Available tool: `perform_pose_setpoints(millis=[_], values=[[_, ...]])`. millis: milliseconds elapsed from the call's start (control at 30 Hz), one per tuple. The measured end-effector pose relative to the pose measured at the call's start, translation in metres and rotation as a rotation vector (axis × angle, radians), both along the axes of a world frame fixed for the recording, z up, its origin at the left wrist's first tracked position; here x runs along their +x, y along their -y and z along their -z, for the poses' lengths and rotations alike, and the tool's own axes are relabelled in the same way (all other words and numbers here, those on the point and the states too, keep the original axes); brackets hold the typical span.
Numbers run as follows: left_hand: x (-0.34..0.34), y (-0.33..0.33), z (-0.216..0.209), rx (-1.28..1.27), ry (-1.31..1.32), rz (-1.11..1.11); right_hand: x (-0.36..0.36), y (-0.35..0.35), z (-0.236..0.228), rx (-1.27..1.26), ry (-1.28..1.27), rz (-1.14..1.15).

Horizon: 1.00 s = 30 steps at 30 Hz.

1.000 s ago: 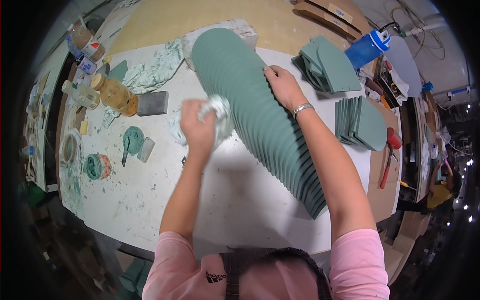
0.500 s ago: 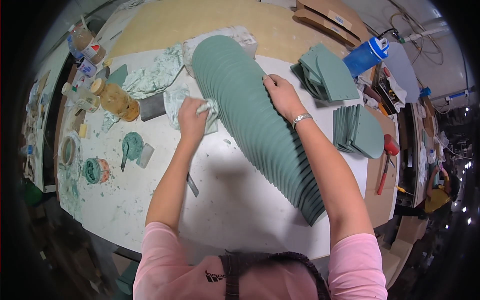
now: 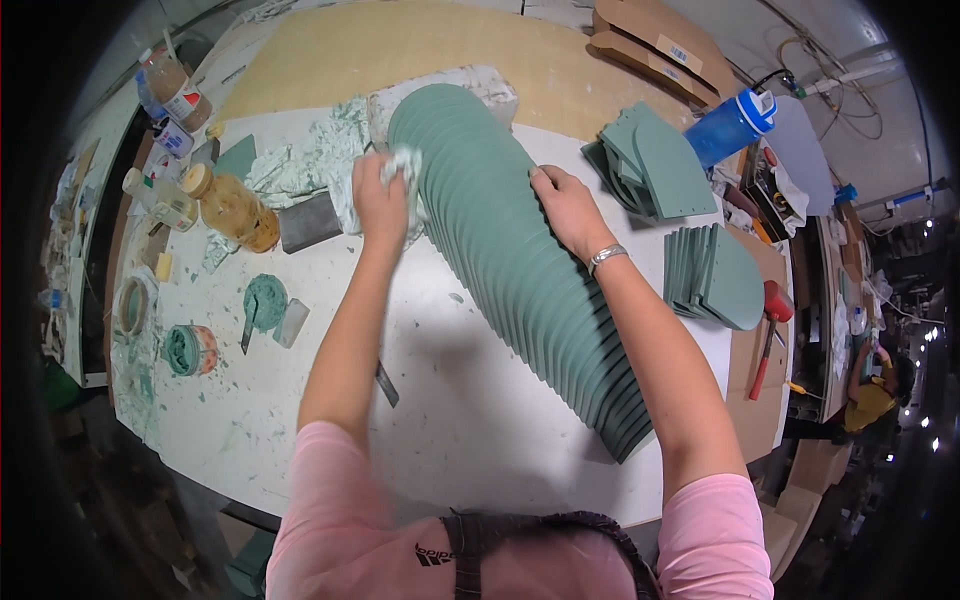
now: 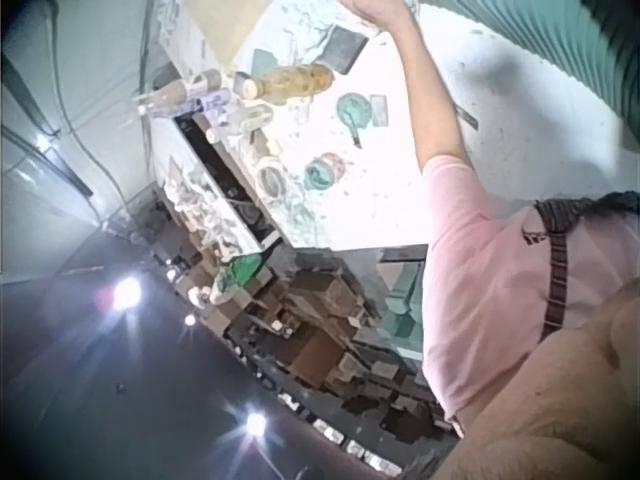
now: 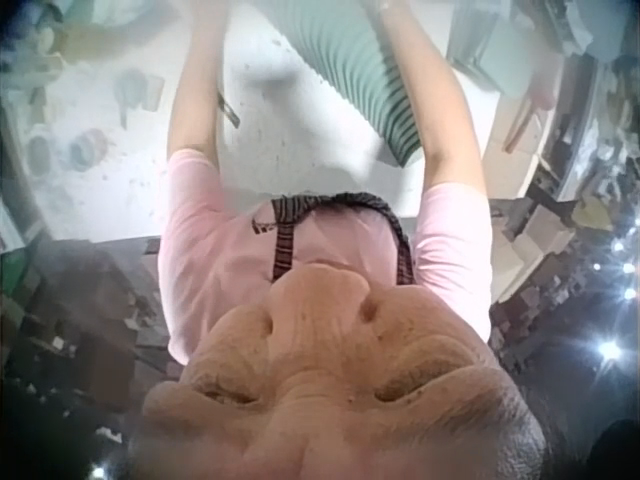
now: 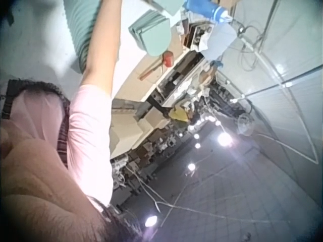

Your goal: The person removes excess material from the edges of a stack of green foam sheets and wipes the surfaces with a cloth.

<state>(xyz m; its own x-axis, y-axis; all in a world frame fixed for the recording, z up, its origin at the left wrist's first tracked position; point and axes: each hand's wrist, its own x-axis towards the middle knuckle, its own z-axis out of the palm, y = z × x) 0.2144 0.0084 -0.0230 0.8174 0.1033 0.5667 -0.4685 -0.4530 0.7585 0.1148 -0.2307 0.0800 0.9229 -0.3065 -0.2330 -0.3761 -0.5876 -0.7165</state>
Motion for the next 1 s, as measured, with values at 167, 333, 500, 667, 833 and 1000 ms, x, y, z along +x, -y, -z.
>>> perform_pose_setpoints(millis=[167,333,500,667,833,1000], values=[[0.032,-0.013,-0.041,-0.070,-0.017,-0.001,0.001,-0.004,0.001,0.020,0.060,-0.008],[0.068,0.028,-0.071,0.154,0.060,0.058,0.002,-0.004,0.002,0.030,0.057,0.002],[0.000,0.003,0.023,0.077,0.035,-0.221,0.002,-0.003,0.003,0.024,0.077,-0.001],[-0.013,-0.006,-0.003,-0.024,-0.048,-0.086,0.002,0.000,0.004,-0.007,0.034,-0.014],[0.006,0.003,-0.025,-0.165,-0.113,-0.083,0.003,0.000,0.008,-0.005,0.070,-0.013],[-0.025,-0.024,0.012,0.152,-0.386,0.025,0.002,0.003,0.004,-0.004,0.024,-0.015]])
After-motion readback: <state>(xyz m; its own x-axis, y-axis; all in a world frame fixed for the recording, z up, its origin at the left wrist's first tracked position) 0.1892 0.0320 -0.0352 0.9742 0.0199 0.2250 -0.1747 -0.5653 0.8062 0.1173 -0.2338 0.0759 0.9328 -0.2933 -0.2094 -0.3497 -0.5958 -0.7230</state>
